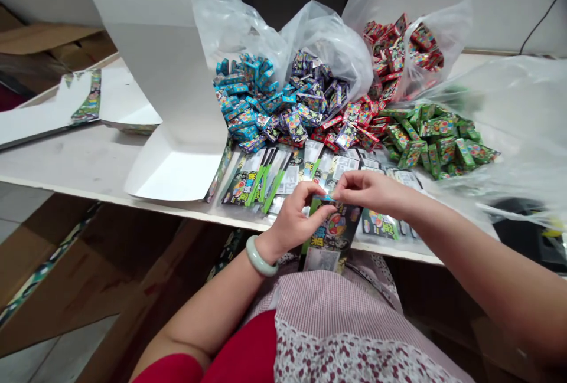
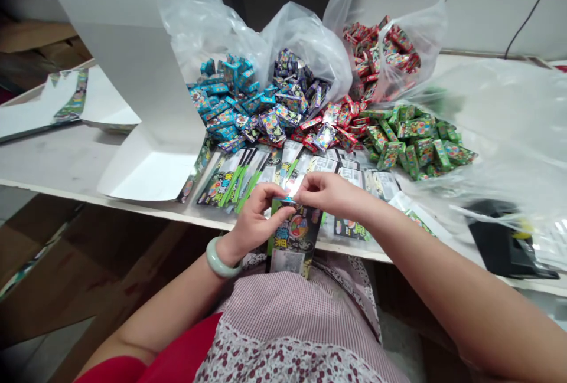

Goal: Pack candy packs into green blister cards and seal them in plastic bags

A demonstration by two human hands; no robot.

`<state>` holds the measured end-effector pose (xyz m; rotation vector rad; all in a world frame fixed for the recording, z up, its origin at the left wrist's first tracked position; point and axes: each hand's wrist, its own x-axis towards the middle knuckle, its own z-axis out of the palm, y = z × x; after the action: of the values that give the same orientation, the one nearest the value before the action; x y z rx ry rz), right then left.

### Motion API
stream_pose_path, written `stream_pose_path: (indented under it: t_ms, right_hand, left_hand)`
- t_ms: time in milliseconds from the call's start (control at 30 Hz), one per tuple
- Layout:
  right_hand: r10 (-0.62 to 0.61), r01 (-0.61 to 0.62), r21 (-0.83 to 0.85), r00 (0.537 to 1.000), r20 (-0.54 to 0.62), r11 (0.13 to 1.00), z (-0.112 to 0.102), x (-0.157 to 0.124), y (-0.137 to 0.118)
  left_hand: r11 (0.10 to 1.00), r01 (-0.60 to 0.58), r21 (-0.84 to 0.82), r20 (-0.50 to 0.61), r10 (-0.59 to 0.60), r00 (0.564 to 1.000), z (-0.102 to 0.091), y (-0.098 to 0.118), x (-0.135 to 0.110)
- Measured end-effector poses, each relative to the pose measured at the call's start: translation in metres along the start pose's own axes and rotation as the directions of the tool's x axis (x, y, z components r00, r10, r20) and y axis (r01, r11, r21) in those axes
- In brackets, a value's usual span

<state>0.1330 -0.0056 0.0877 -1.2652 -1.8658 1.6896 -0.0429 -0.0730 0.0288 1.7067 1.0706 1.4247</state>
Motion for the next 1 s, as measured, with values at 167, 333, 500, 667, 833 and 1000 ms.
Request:
stream_pose_path:
  t_ms: [167,333,500,667,833,1000]
  right_hand:
    - [0.225,-0.288,0.379,0.953,0.202,0.879,0.011,0.007,0.005]
    - [0.229,-0.325,0.431,0.938,0.260,0.842,0.015,0.016,0.004]
    - [0.046,-0.035,0.547,0.999,-0.006,0.836,-0.010,0.002,0.021]
    - [-0.080,0.166,0.425,0.974,-0.214,0.890,0.017,-0.034,0.069]
    - [-0.199,0.276,0.437,0.956,-0.214,0.856,0.083,-0.034,0.072]
    - [-0.347,0.476,0.185,0.810,-0.472,0.860,0.088,-0.020,0.052]
  left_hand:
    - [0.994,-0.070,0.088,0.089,0.062,0.994,-0.003,0.002,0.001]
    - [0.997,-0.019,0.078,0.070,0.013,0.997,-0.003,0.008,0.004]
    - [0.988,0.141,0.070,-0.175,-0.127,0.976,-0.036,-0.001,0.013]
    - [0.909,0.112,-0.402,-0.723,-0.390,0.570,-0.074,-0.026,0.017]
    - [0.759,0.108,-0.642,-0.603,-0.587,0.541,-0.056,-0.042,0.006]
    - [0.589,0.148,-0.794,-0.407,-0.697,0.591,-0.029,-0.034,-0.006]
